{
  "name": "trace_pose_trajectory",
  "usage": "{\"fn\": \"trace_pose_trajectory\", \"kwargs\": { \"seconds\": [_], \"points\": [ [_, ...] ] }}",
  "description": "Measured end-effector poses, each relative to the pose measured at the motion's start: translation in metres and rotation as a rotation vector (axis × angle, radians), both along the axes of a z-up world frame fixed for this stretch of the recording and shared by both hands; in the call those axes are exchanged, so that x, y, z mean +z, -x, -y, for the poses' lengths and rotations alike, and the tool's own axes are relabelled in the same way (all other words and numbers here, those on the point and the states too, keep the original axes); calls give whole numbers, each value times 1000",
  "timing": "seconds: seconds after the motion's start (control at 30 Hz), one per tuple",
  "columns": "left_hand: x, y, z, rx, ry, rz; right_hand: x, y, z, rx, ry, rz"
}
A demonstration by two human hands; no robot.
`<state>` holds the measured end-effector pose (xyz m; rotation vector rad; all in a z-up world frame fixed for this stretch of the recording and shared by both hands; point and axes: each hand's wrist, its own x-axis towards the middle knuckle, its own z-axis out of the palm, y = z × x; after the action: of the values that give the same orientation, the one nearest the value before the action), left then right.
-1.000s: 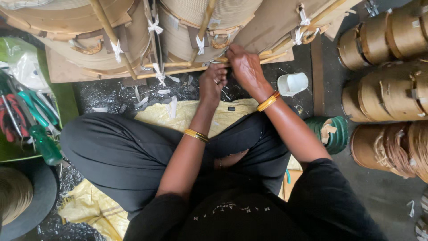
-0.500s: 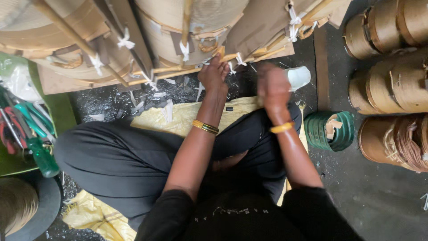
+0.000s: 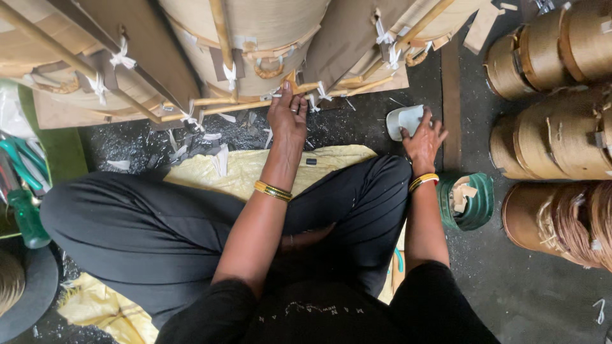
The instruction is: The person sits on the floor and repeatedly folds thin strips of material around bamboo rods on a frame structure. They use a small container to apply adhesive to the strips and secure them to the rods, repeating the process for multiple sections.
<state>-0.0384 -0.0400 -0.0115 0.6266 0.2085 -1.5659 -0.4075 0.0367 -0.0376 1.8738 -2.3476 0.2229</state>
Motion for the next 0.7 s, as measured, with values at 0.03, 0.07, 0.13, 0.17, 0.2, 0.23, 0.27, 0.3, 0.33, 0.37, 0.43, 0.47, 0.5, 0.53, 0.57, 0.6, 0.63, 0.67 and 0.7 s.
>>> {"fn": "trace_pose_trajectory", "kwargs": {
  "seconds": [0.03,0.07,0.13,0.17,0.2,0.23,0.27,0.3,0.33,0.37,0.43,0.47,0.5,0.53,0.57,0.6,0.63,0.67,0.7],
  "points": [
    [-2,-2,0,-9,-4,4,-3,-1,1,29,-6,29],
    [-3,-2,2,-21,-2,7,-5,0,5,34,-59,64],
    [-5,-3,5,-33,-5,10,-9,2,9,41,-170,132],
    [-7,-3,5,-32,-9,10,-11,2,9,18,-207,140],
    [-9,-1,5,-27,-13,6,-13,4,7,-2,-244,143],
    [-11,0,3,-23,1,1,-13,5,4,-23,-280,147],
    [-11,1,3,-13,18,-4,-12,6,4,-11,-209,111],
    [-11,2,4,-3,34,-9,-11,7,1,2,-138,76],
    [-11,0,5,-3,40,-17,-9,4,1,18,-64,45],
    [-11,-1,6,-3,46,-25,-6,0,2,68,-52,50],
    [-13,2,1,1,70,-67,2,-3,-5,154,-37,58],
    [-12,4,1,10,96,-103,10,-8,-6,135,-45,78],
    [-12,5,0,19,121,-139,19,-17,-6,116,-52,98],
    [-12,5,-1,22,120,-168,30,-30,-7,100,-60,119],
    [-12,6,-3,25,119,-198,44,-46,-11,70,-1,99],
    [-11,6,-3,29,120,-225,61,-67,-15,41,62,82],
    [-11,6,-2,34,129,-242,79,-91,-21,13,124,64],
    [-11,7,-2,38,136,-260,98,-118,-27,65,149,147],
    [-12,7,-1,43,143,-277,115,-149,-35,118,174,230]
  ]
}}
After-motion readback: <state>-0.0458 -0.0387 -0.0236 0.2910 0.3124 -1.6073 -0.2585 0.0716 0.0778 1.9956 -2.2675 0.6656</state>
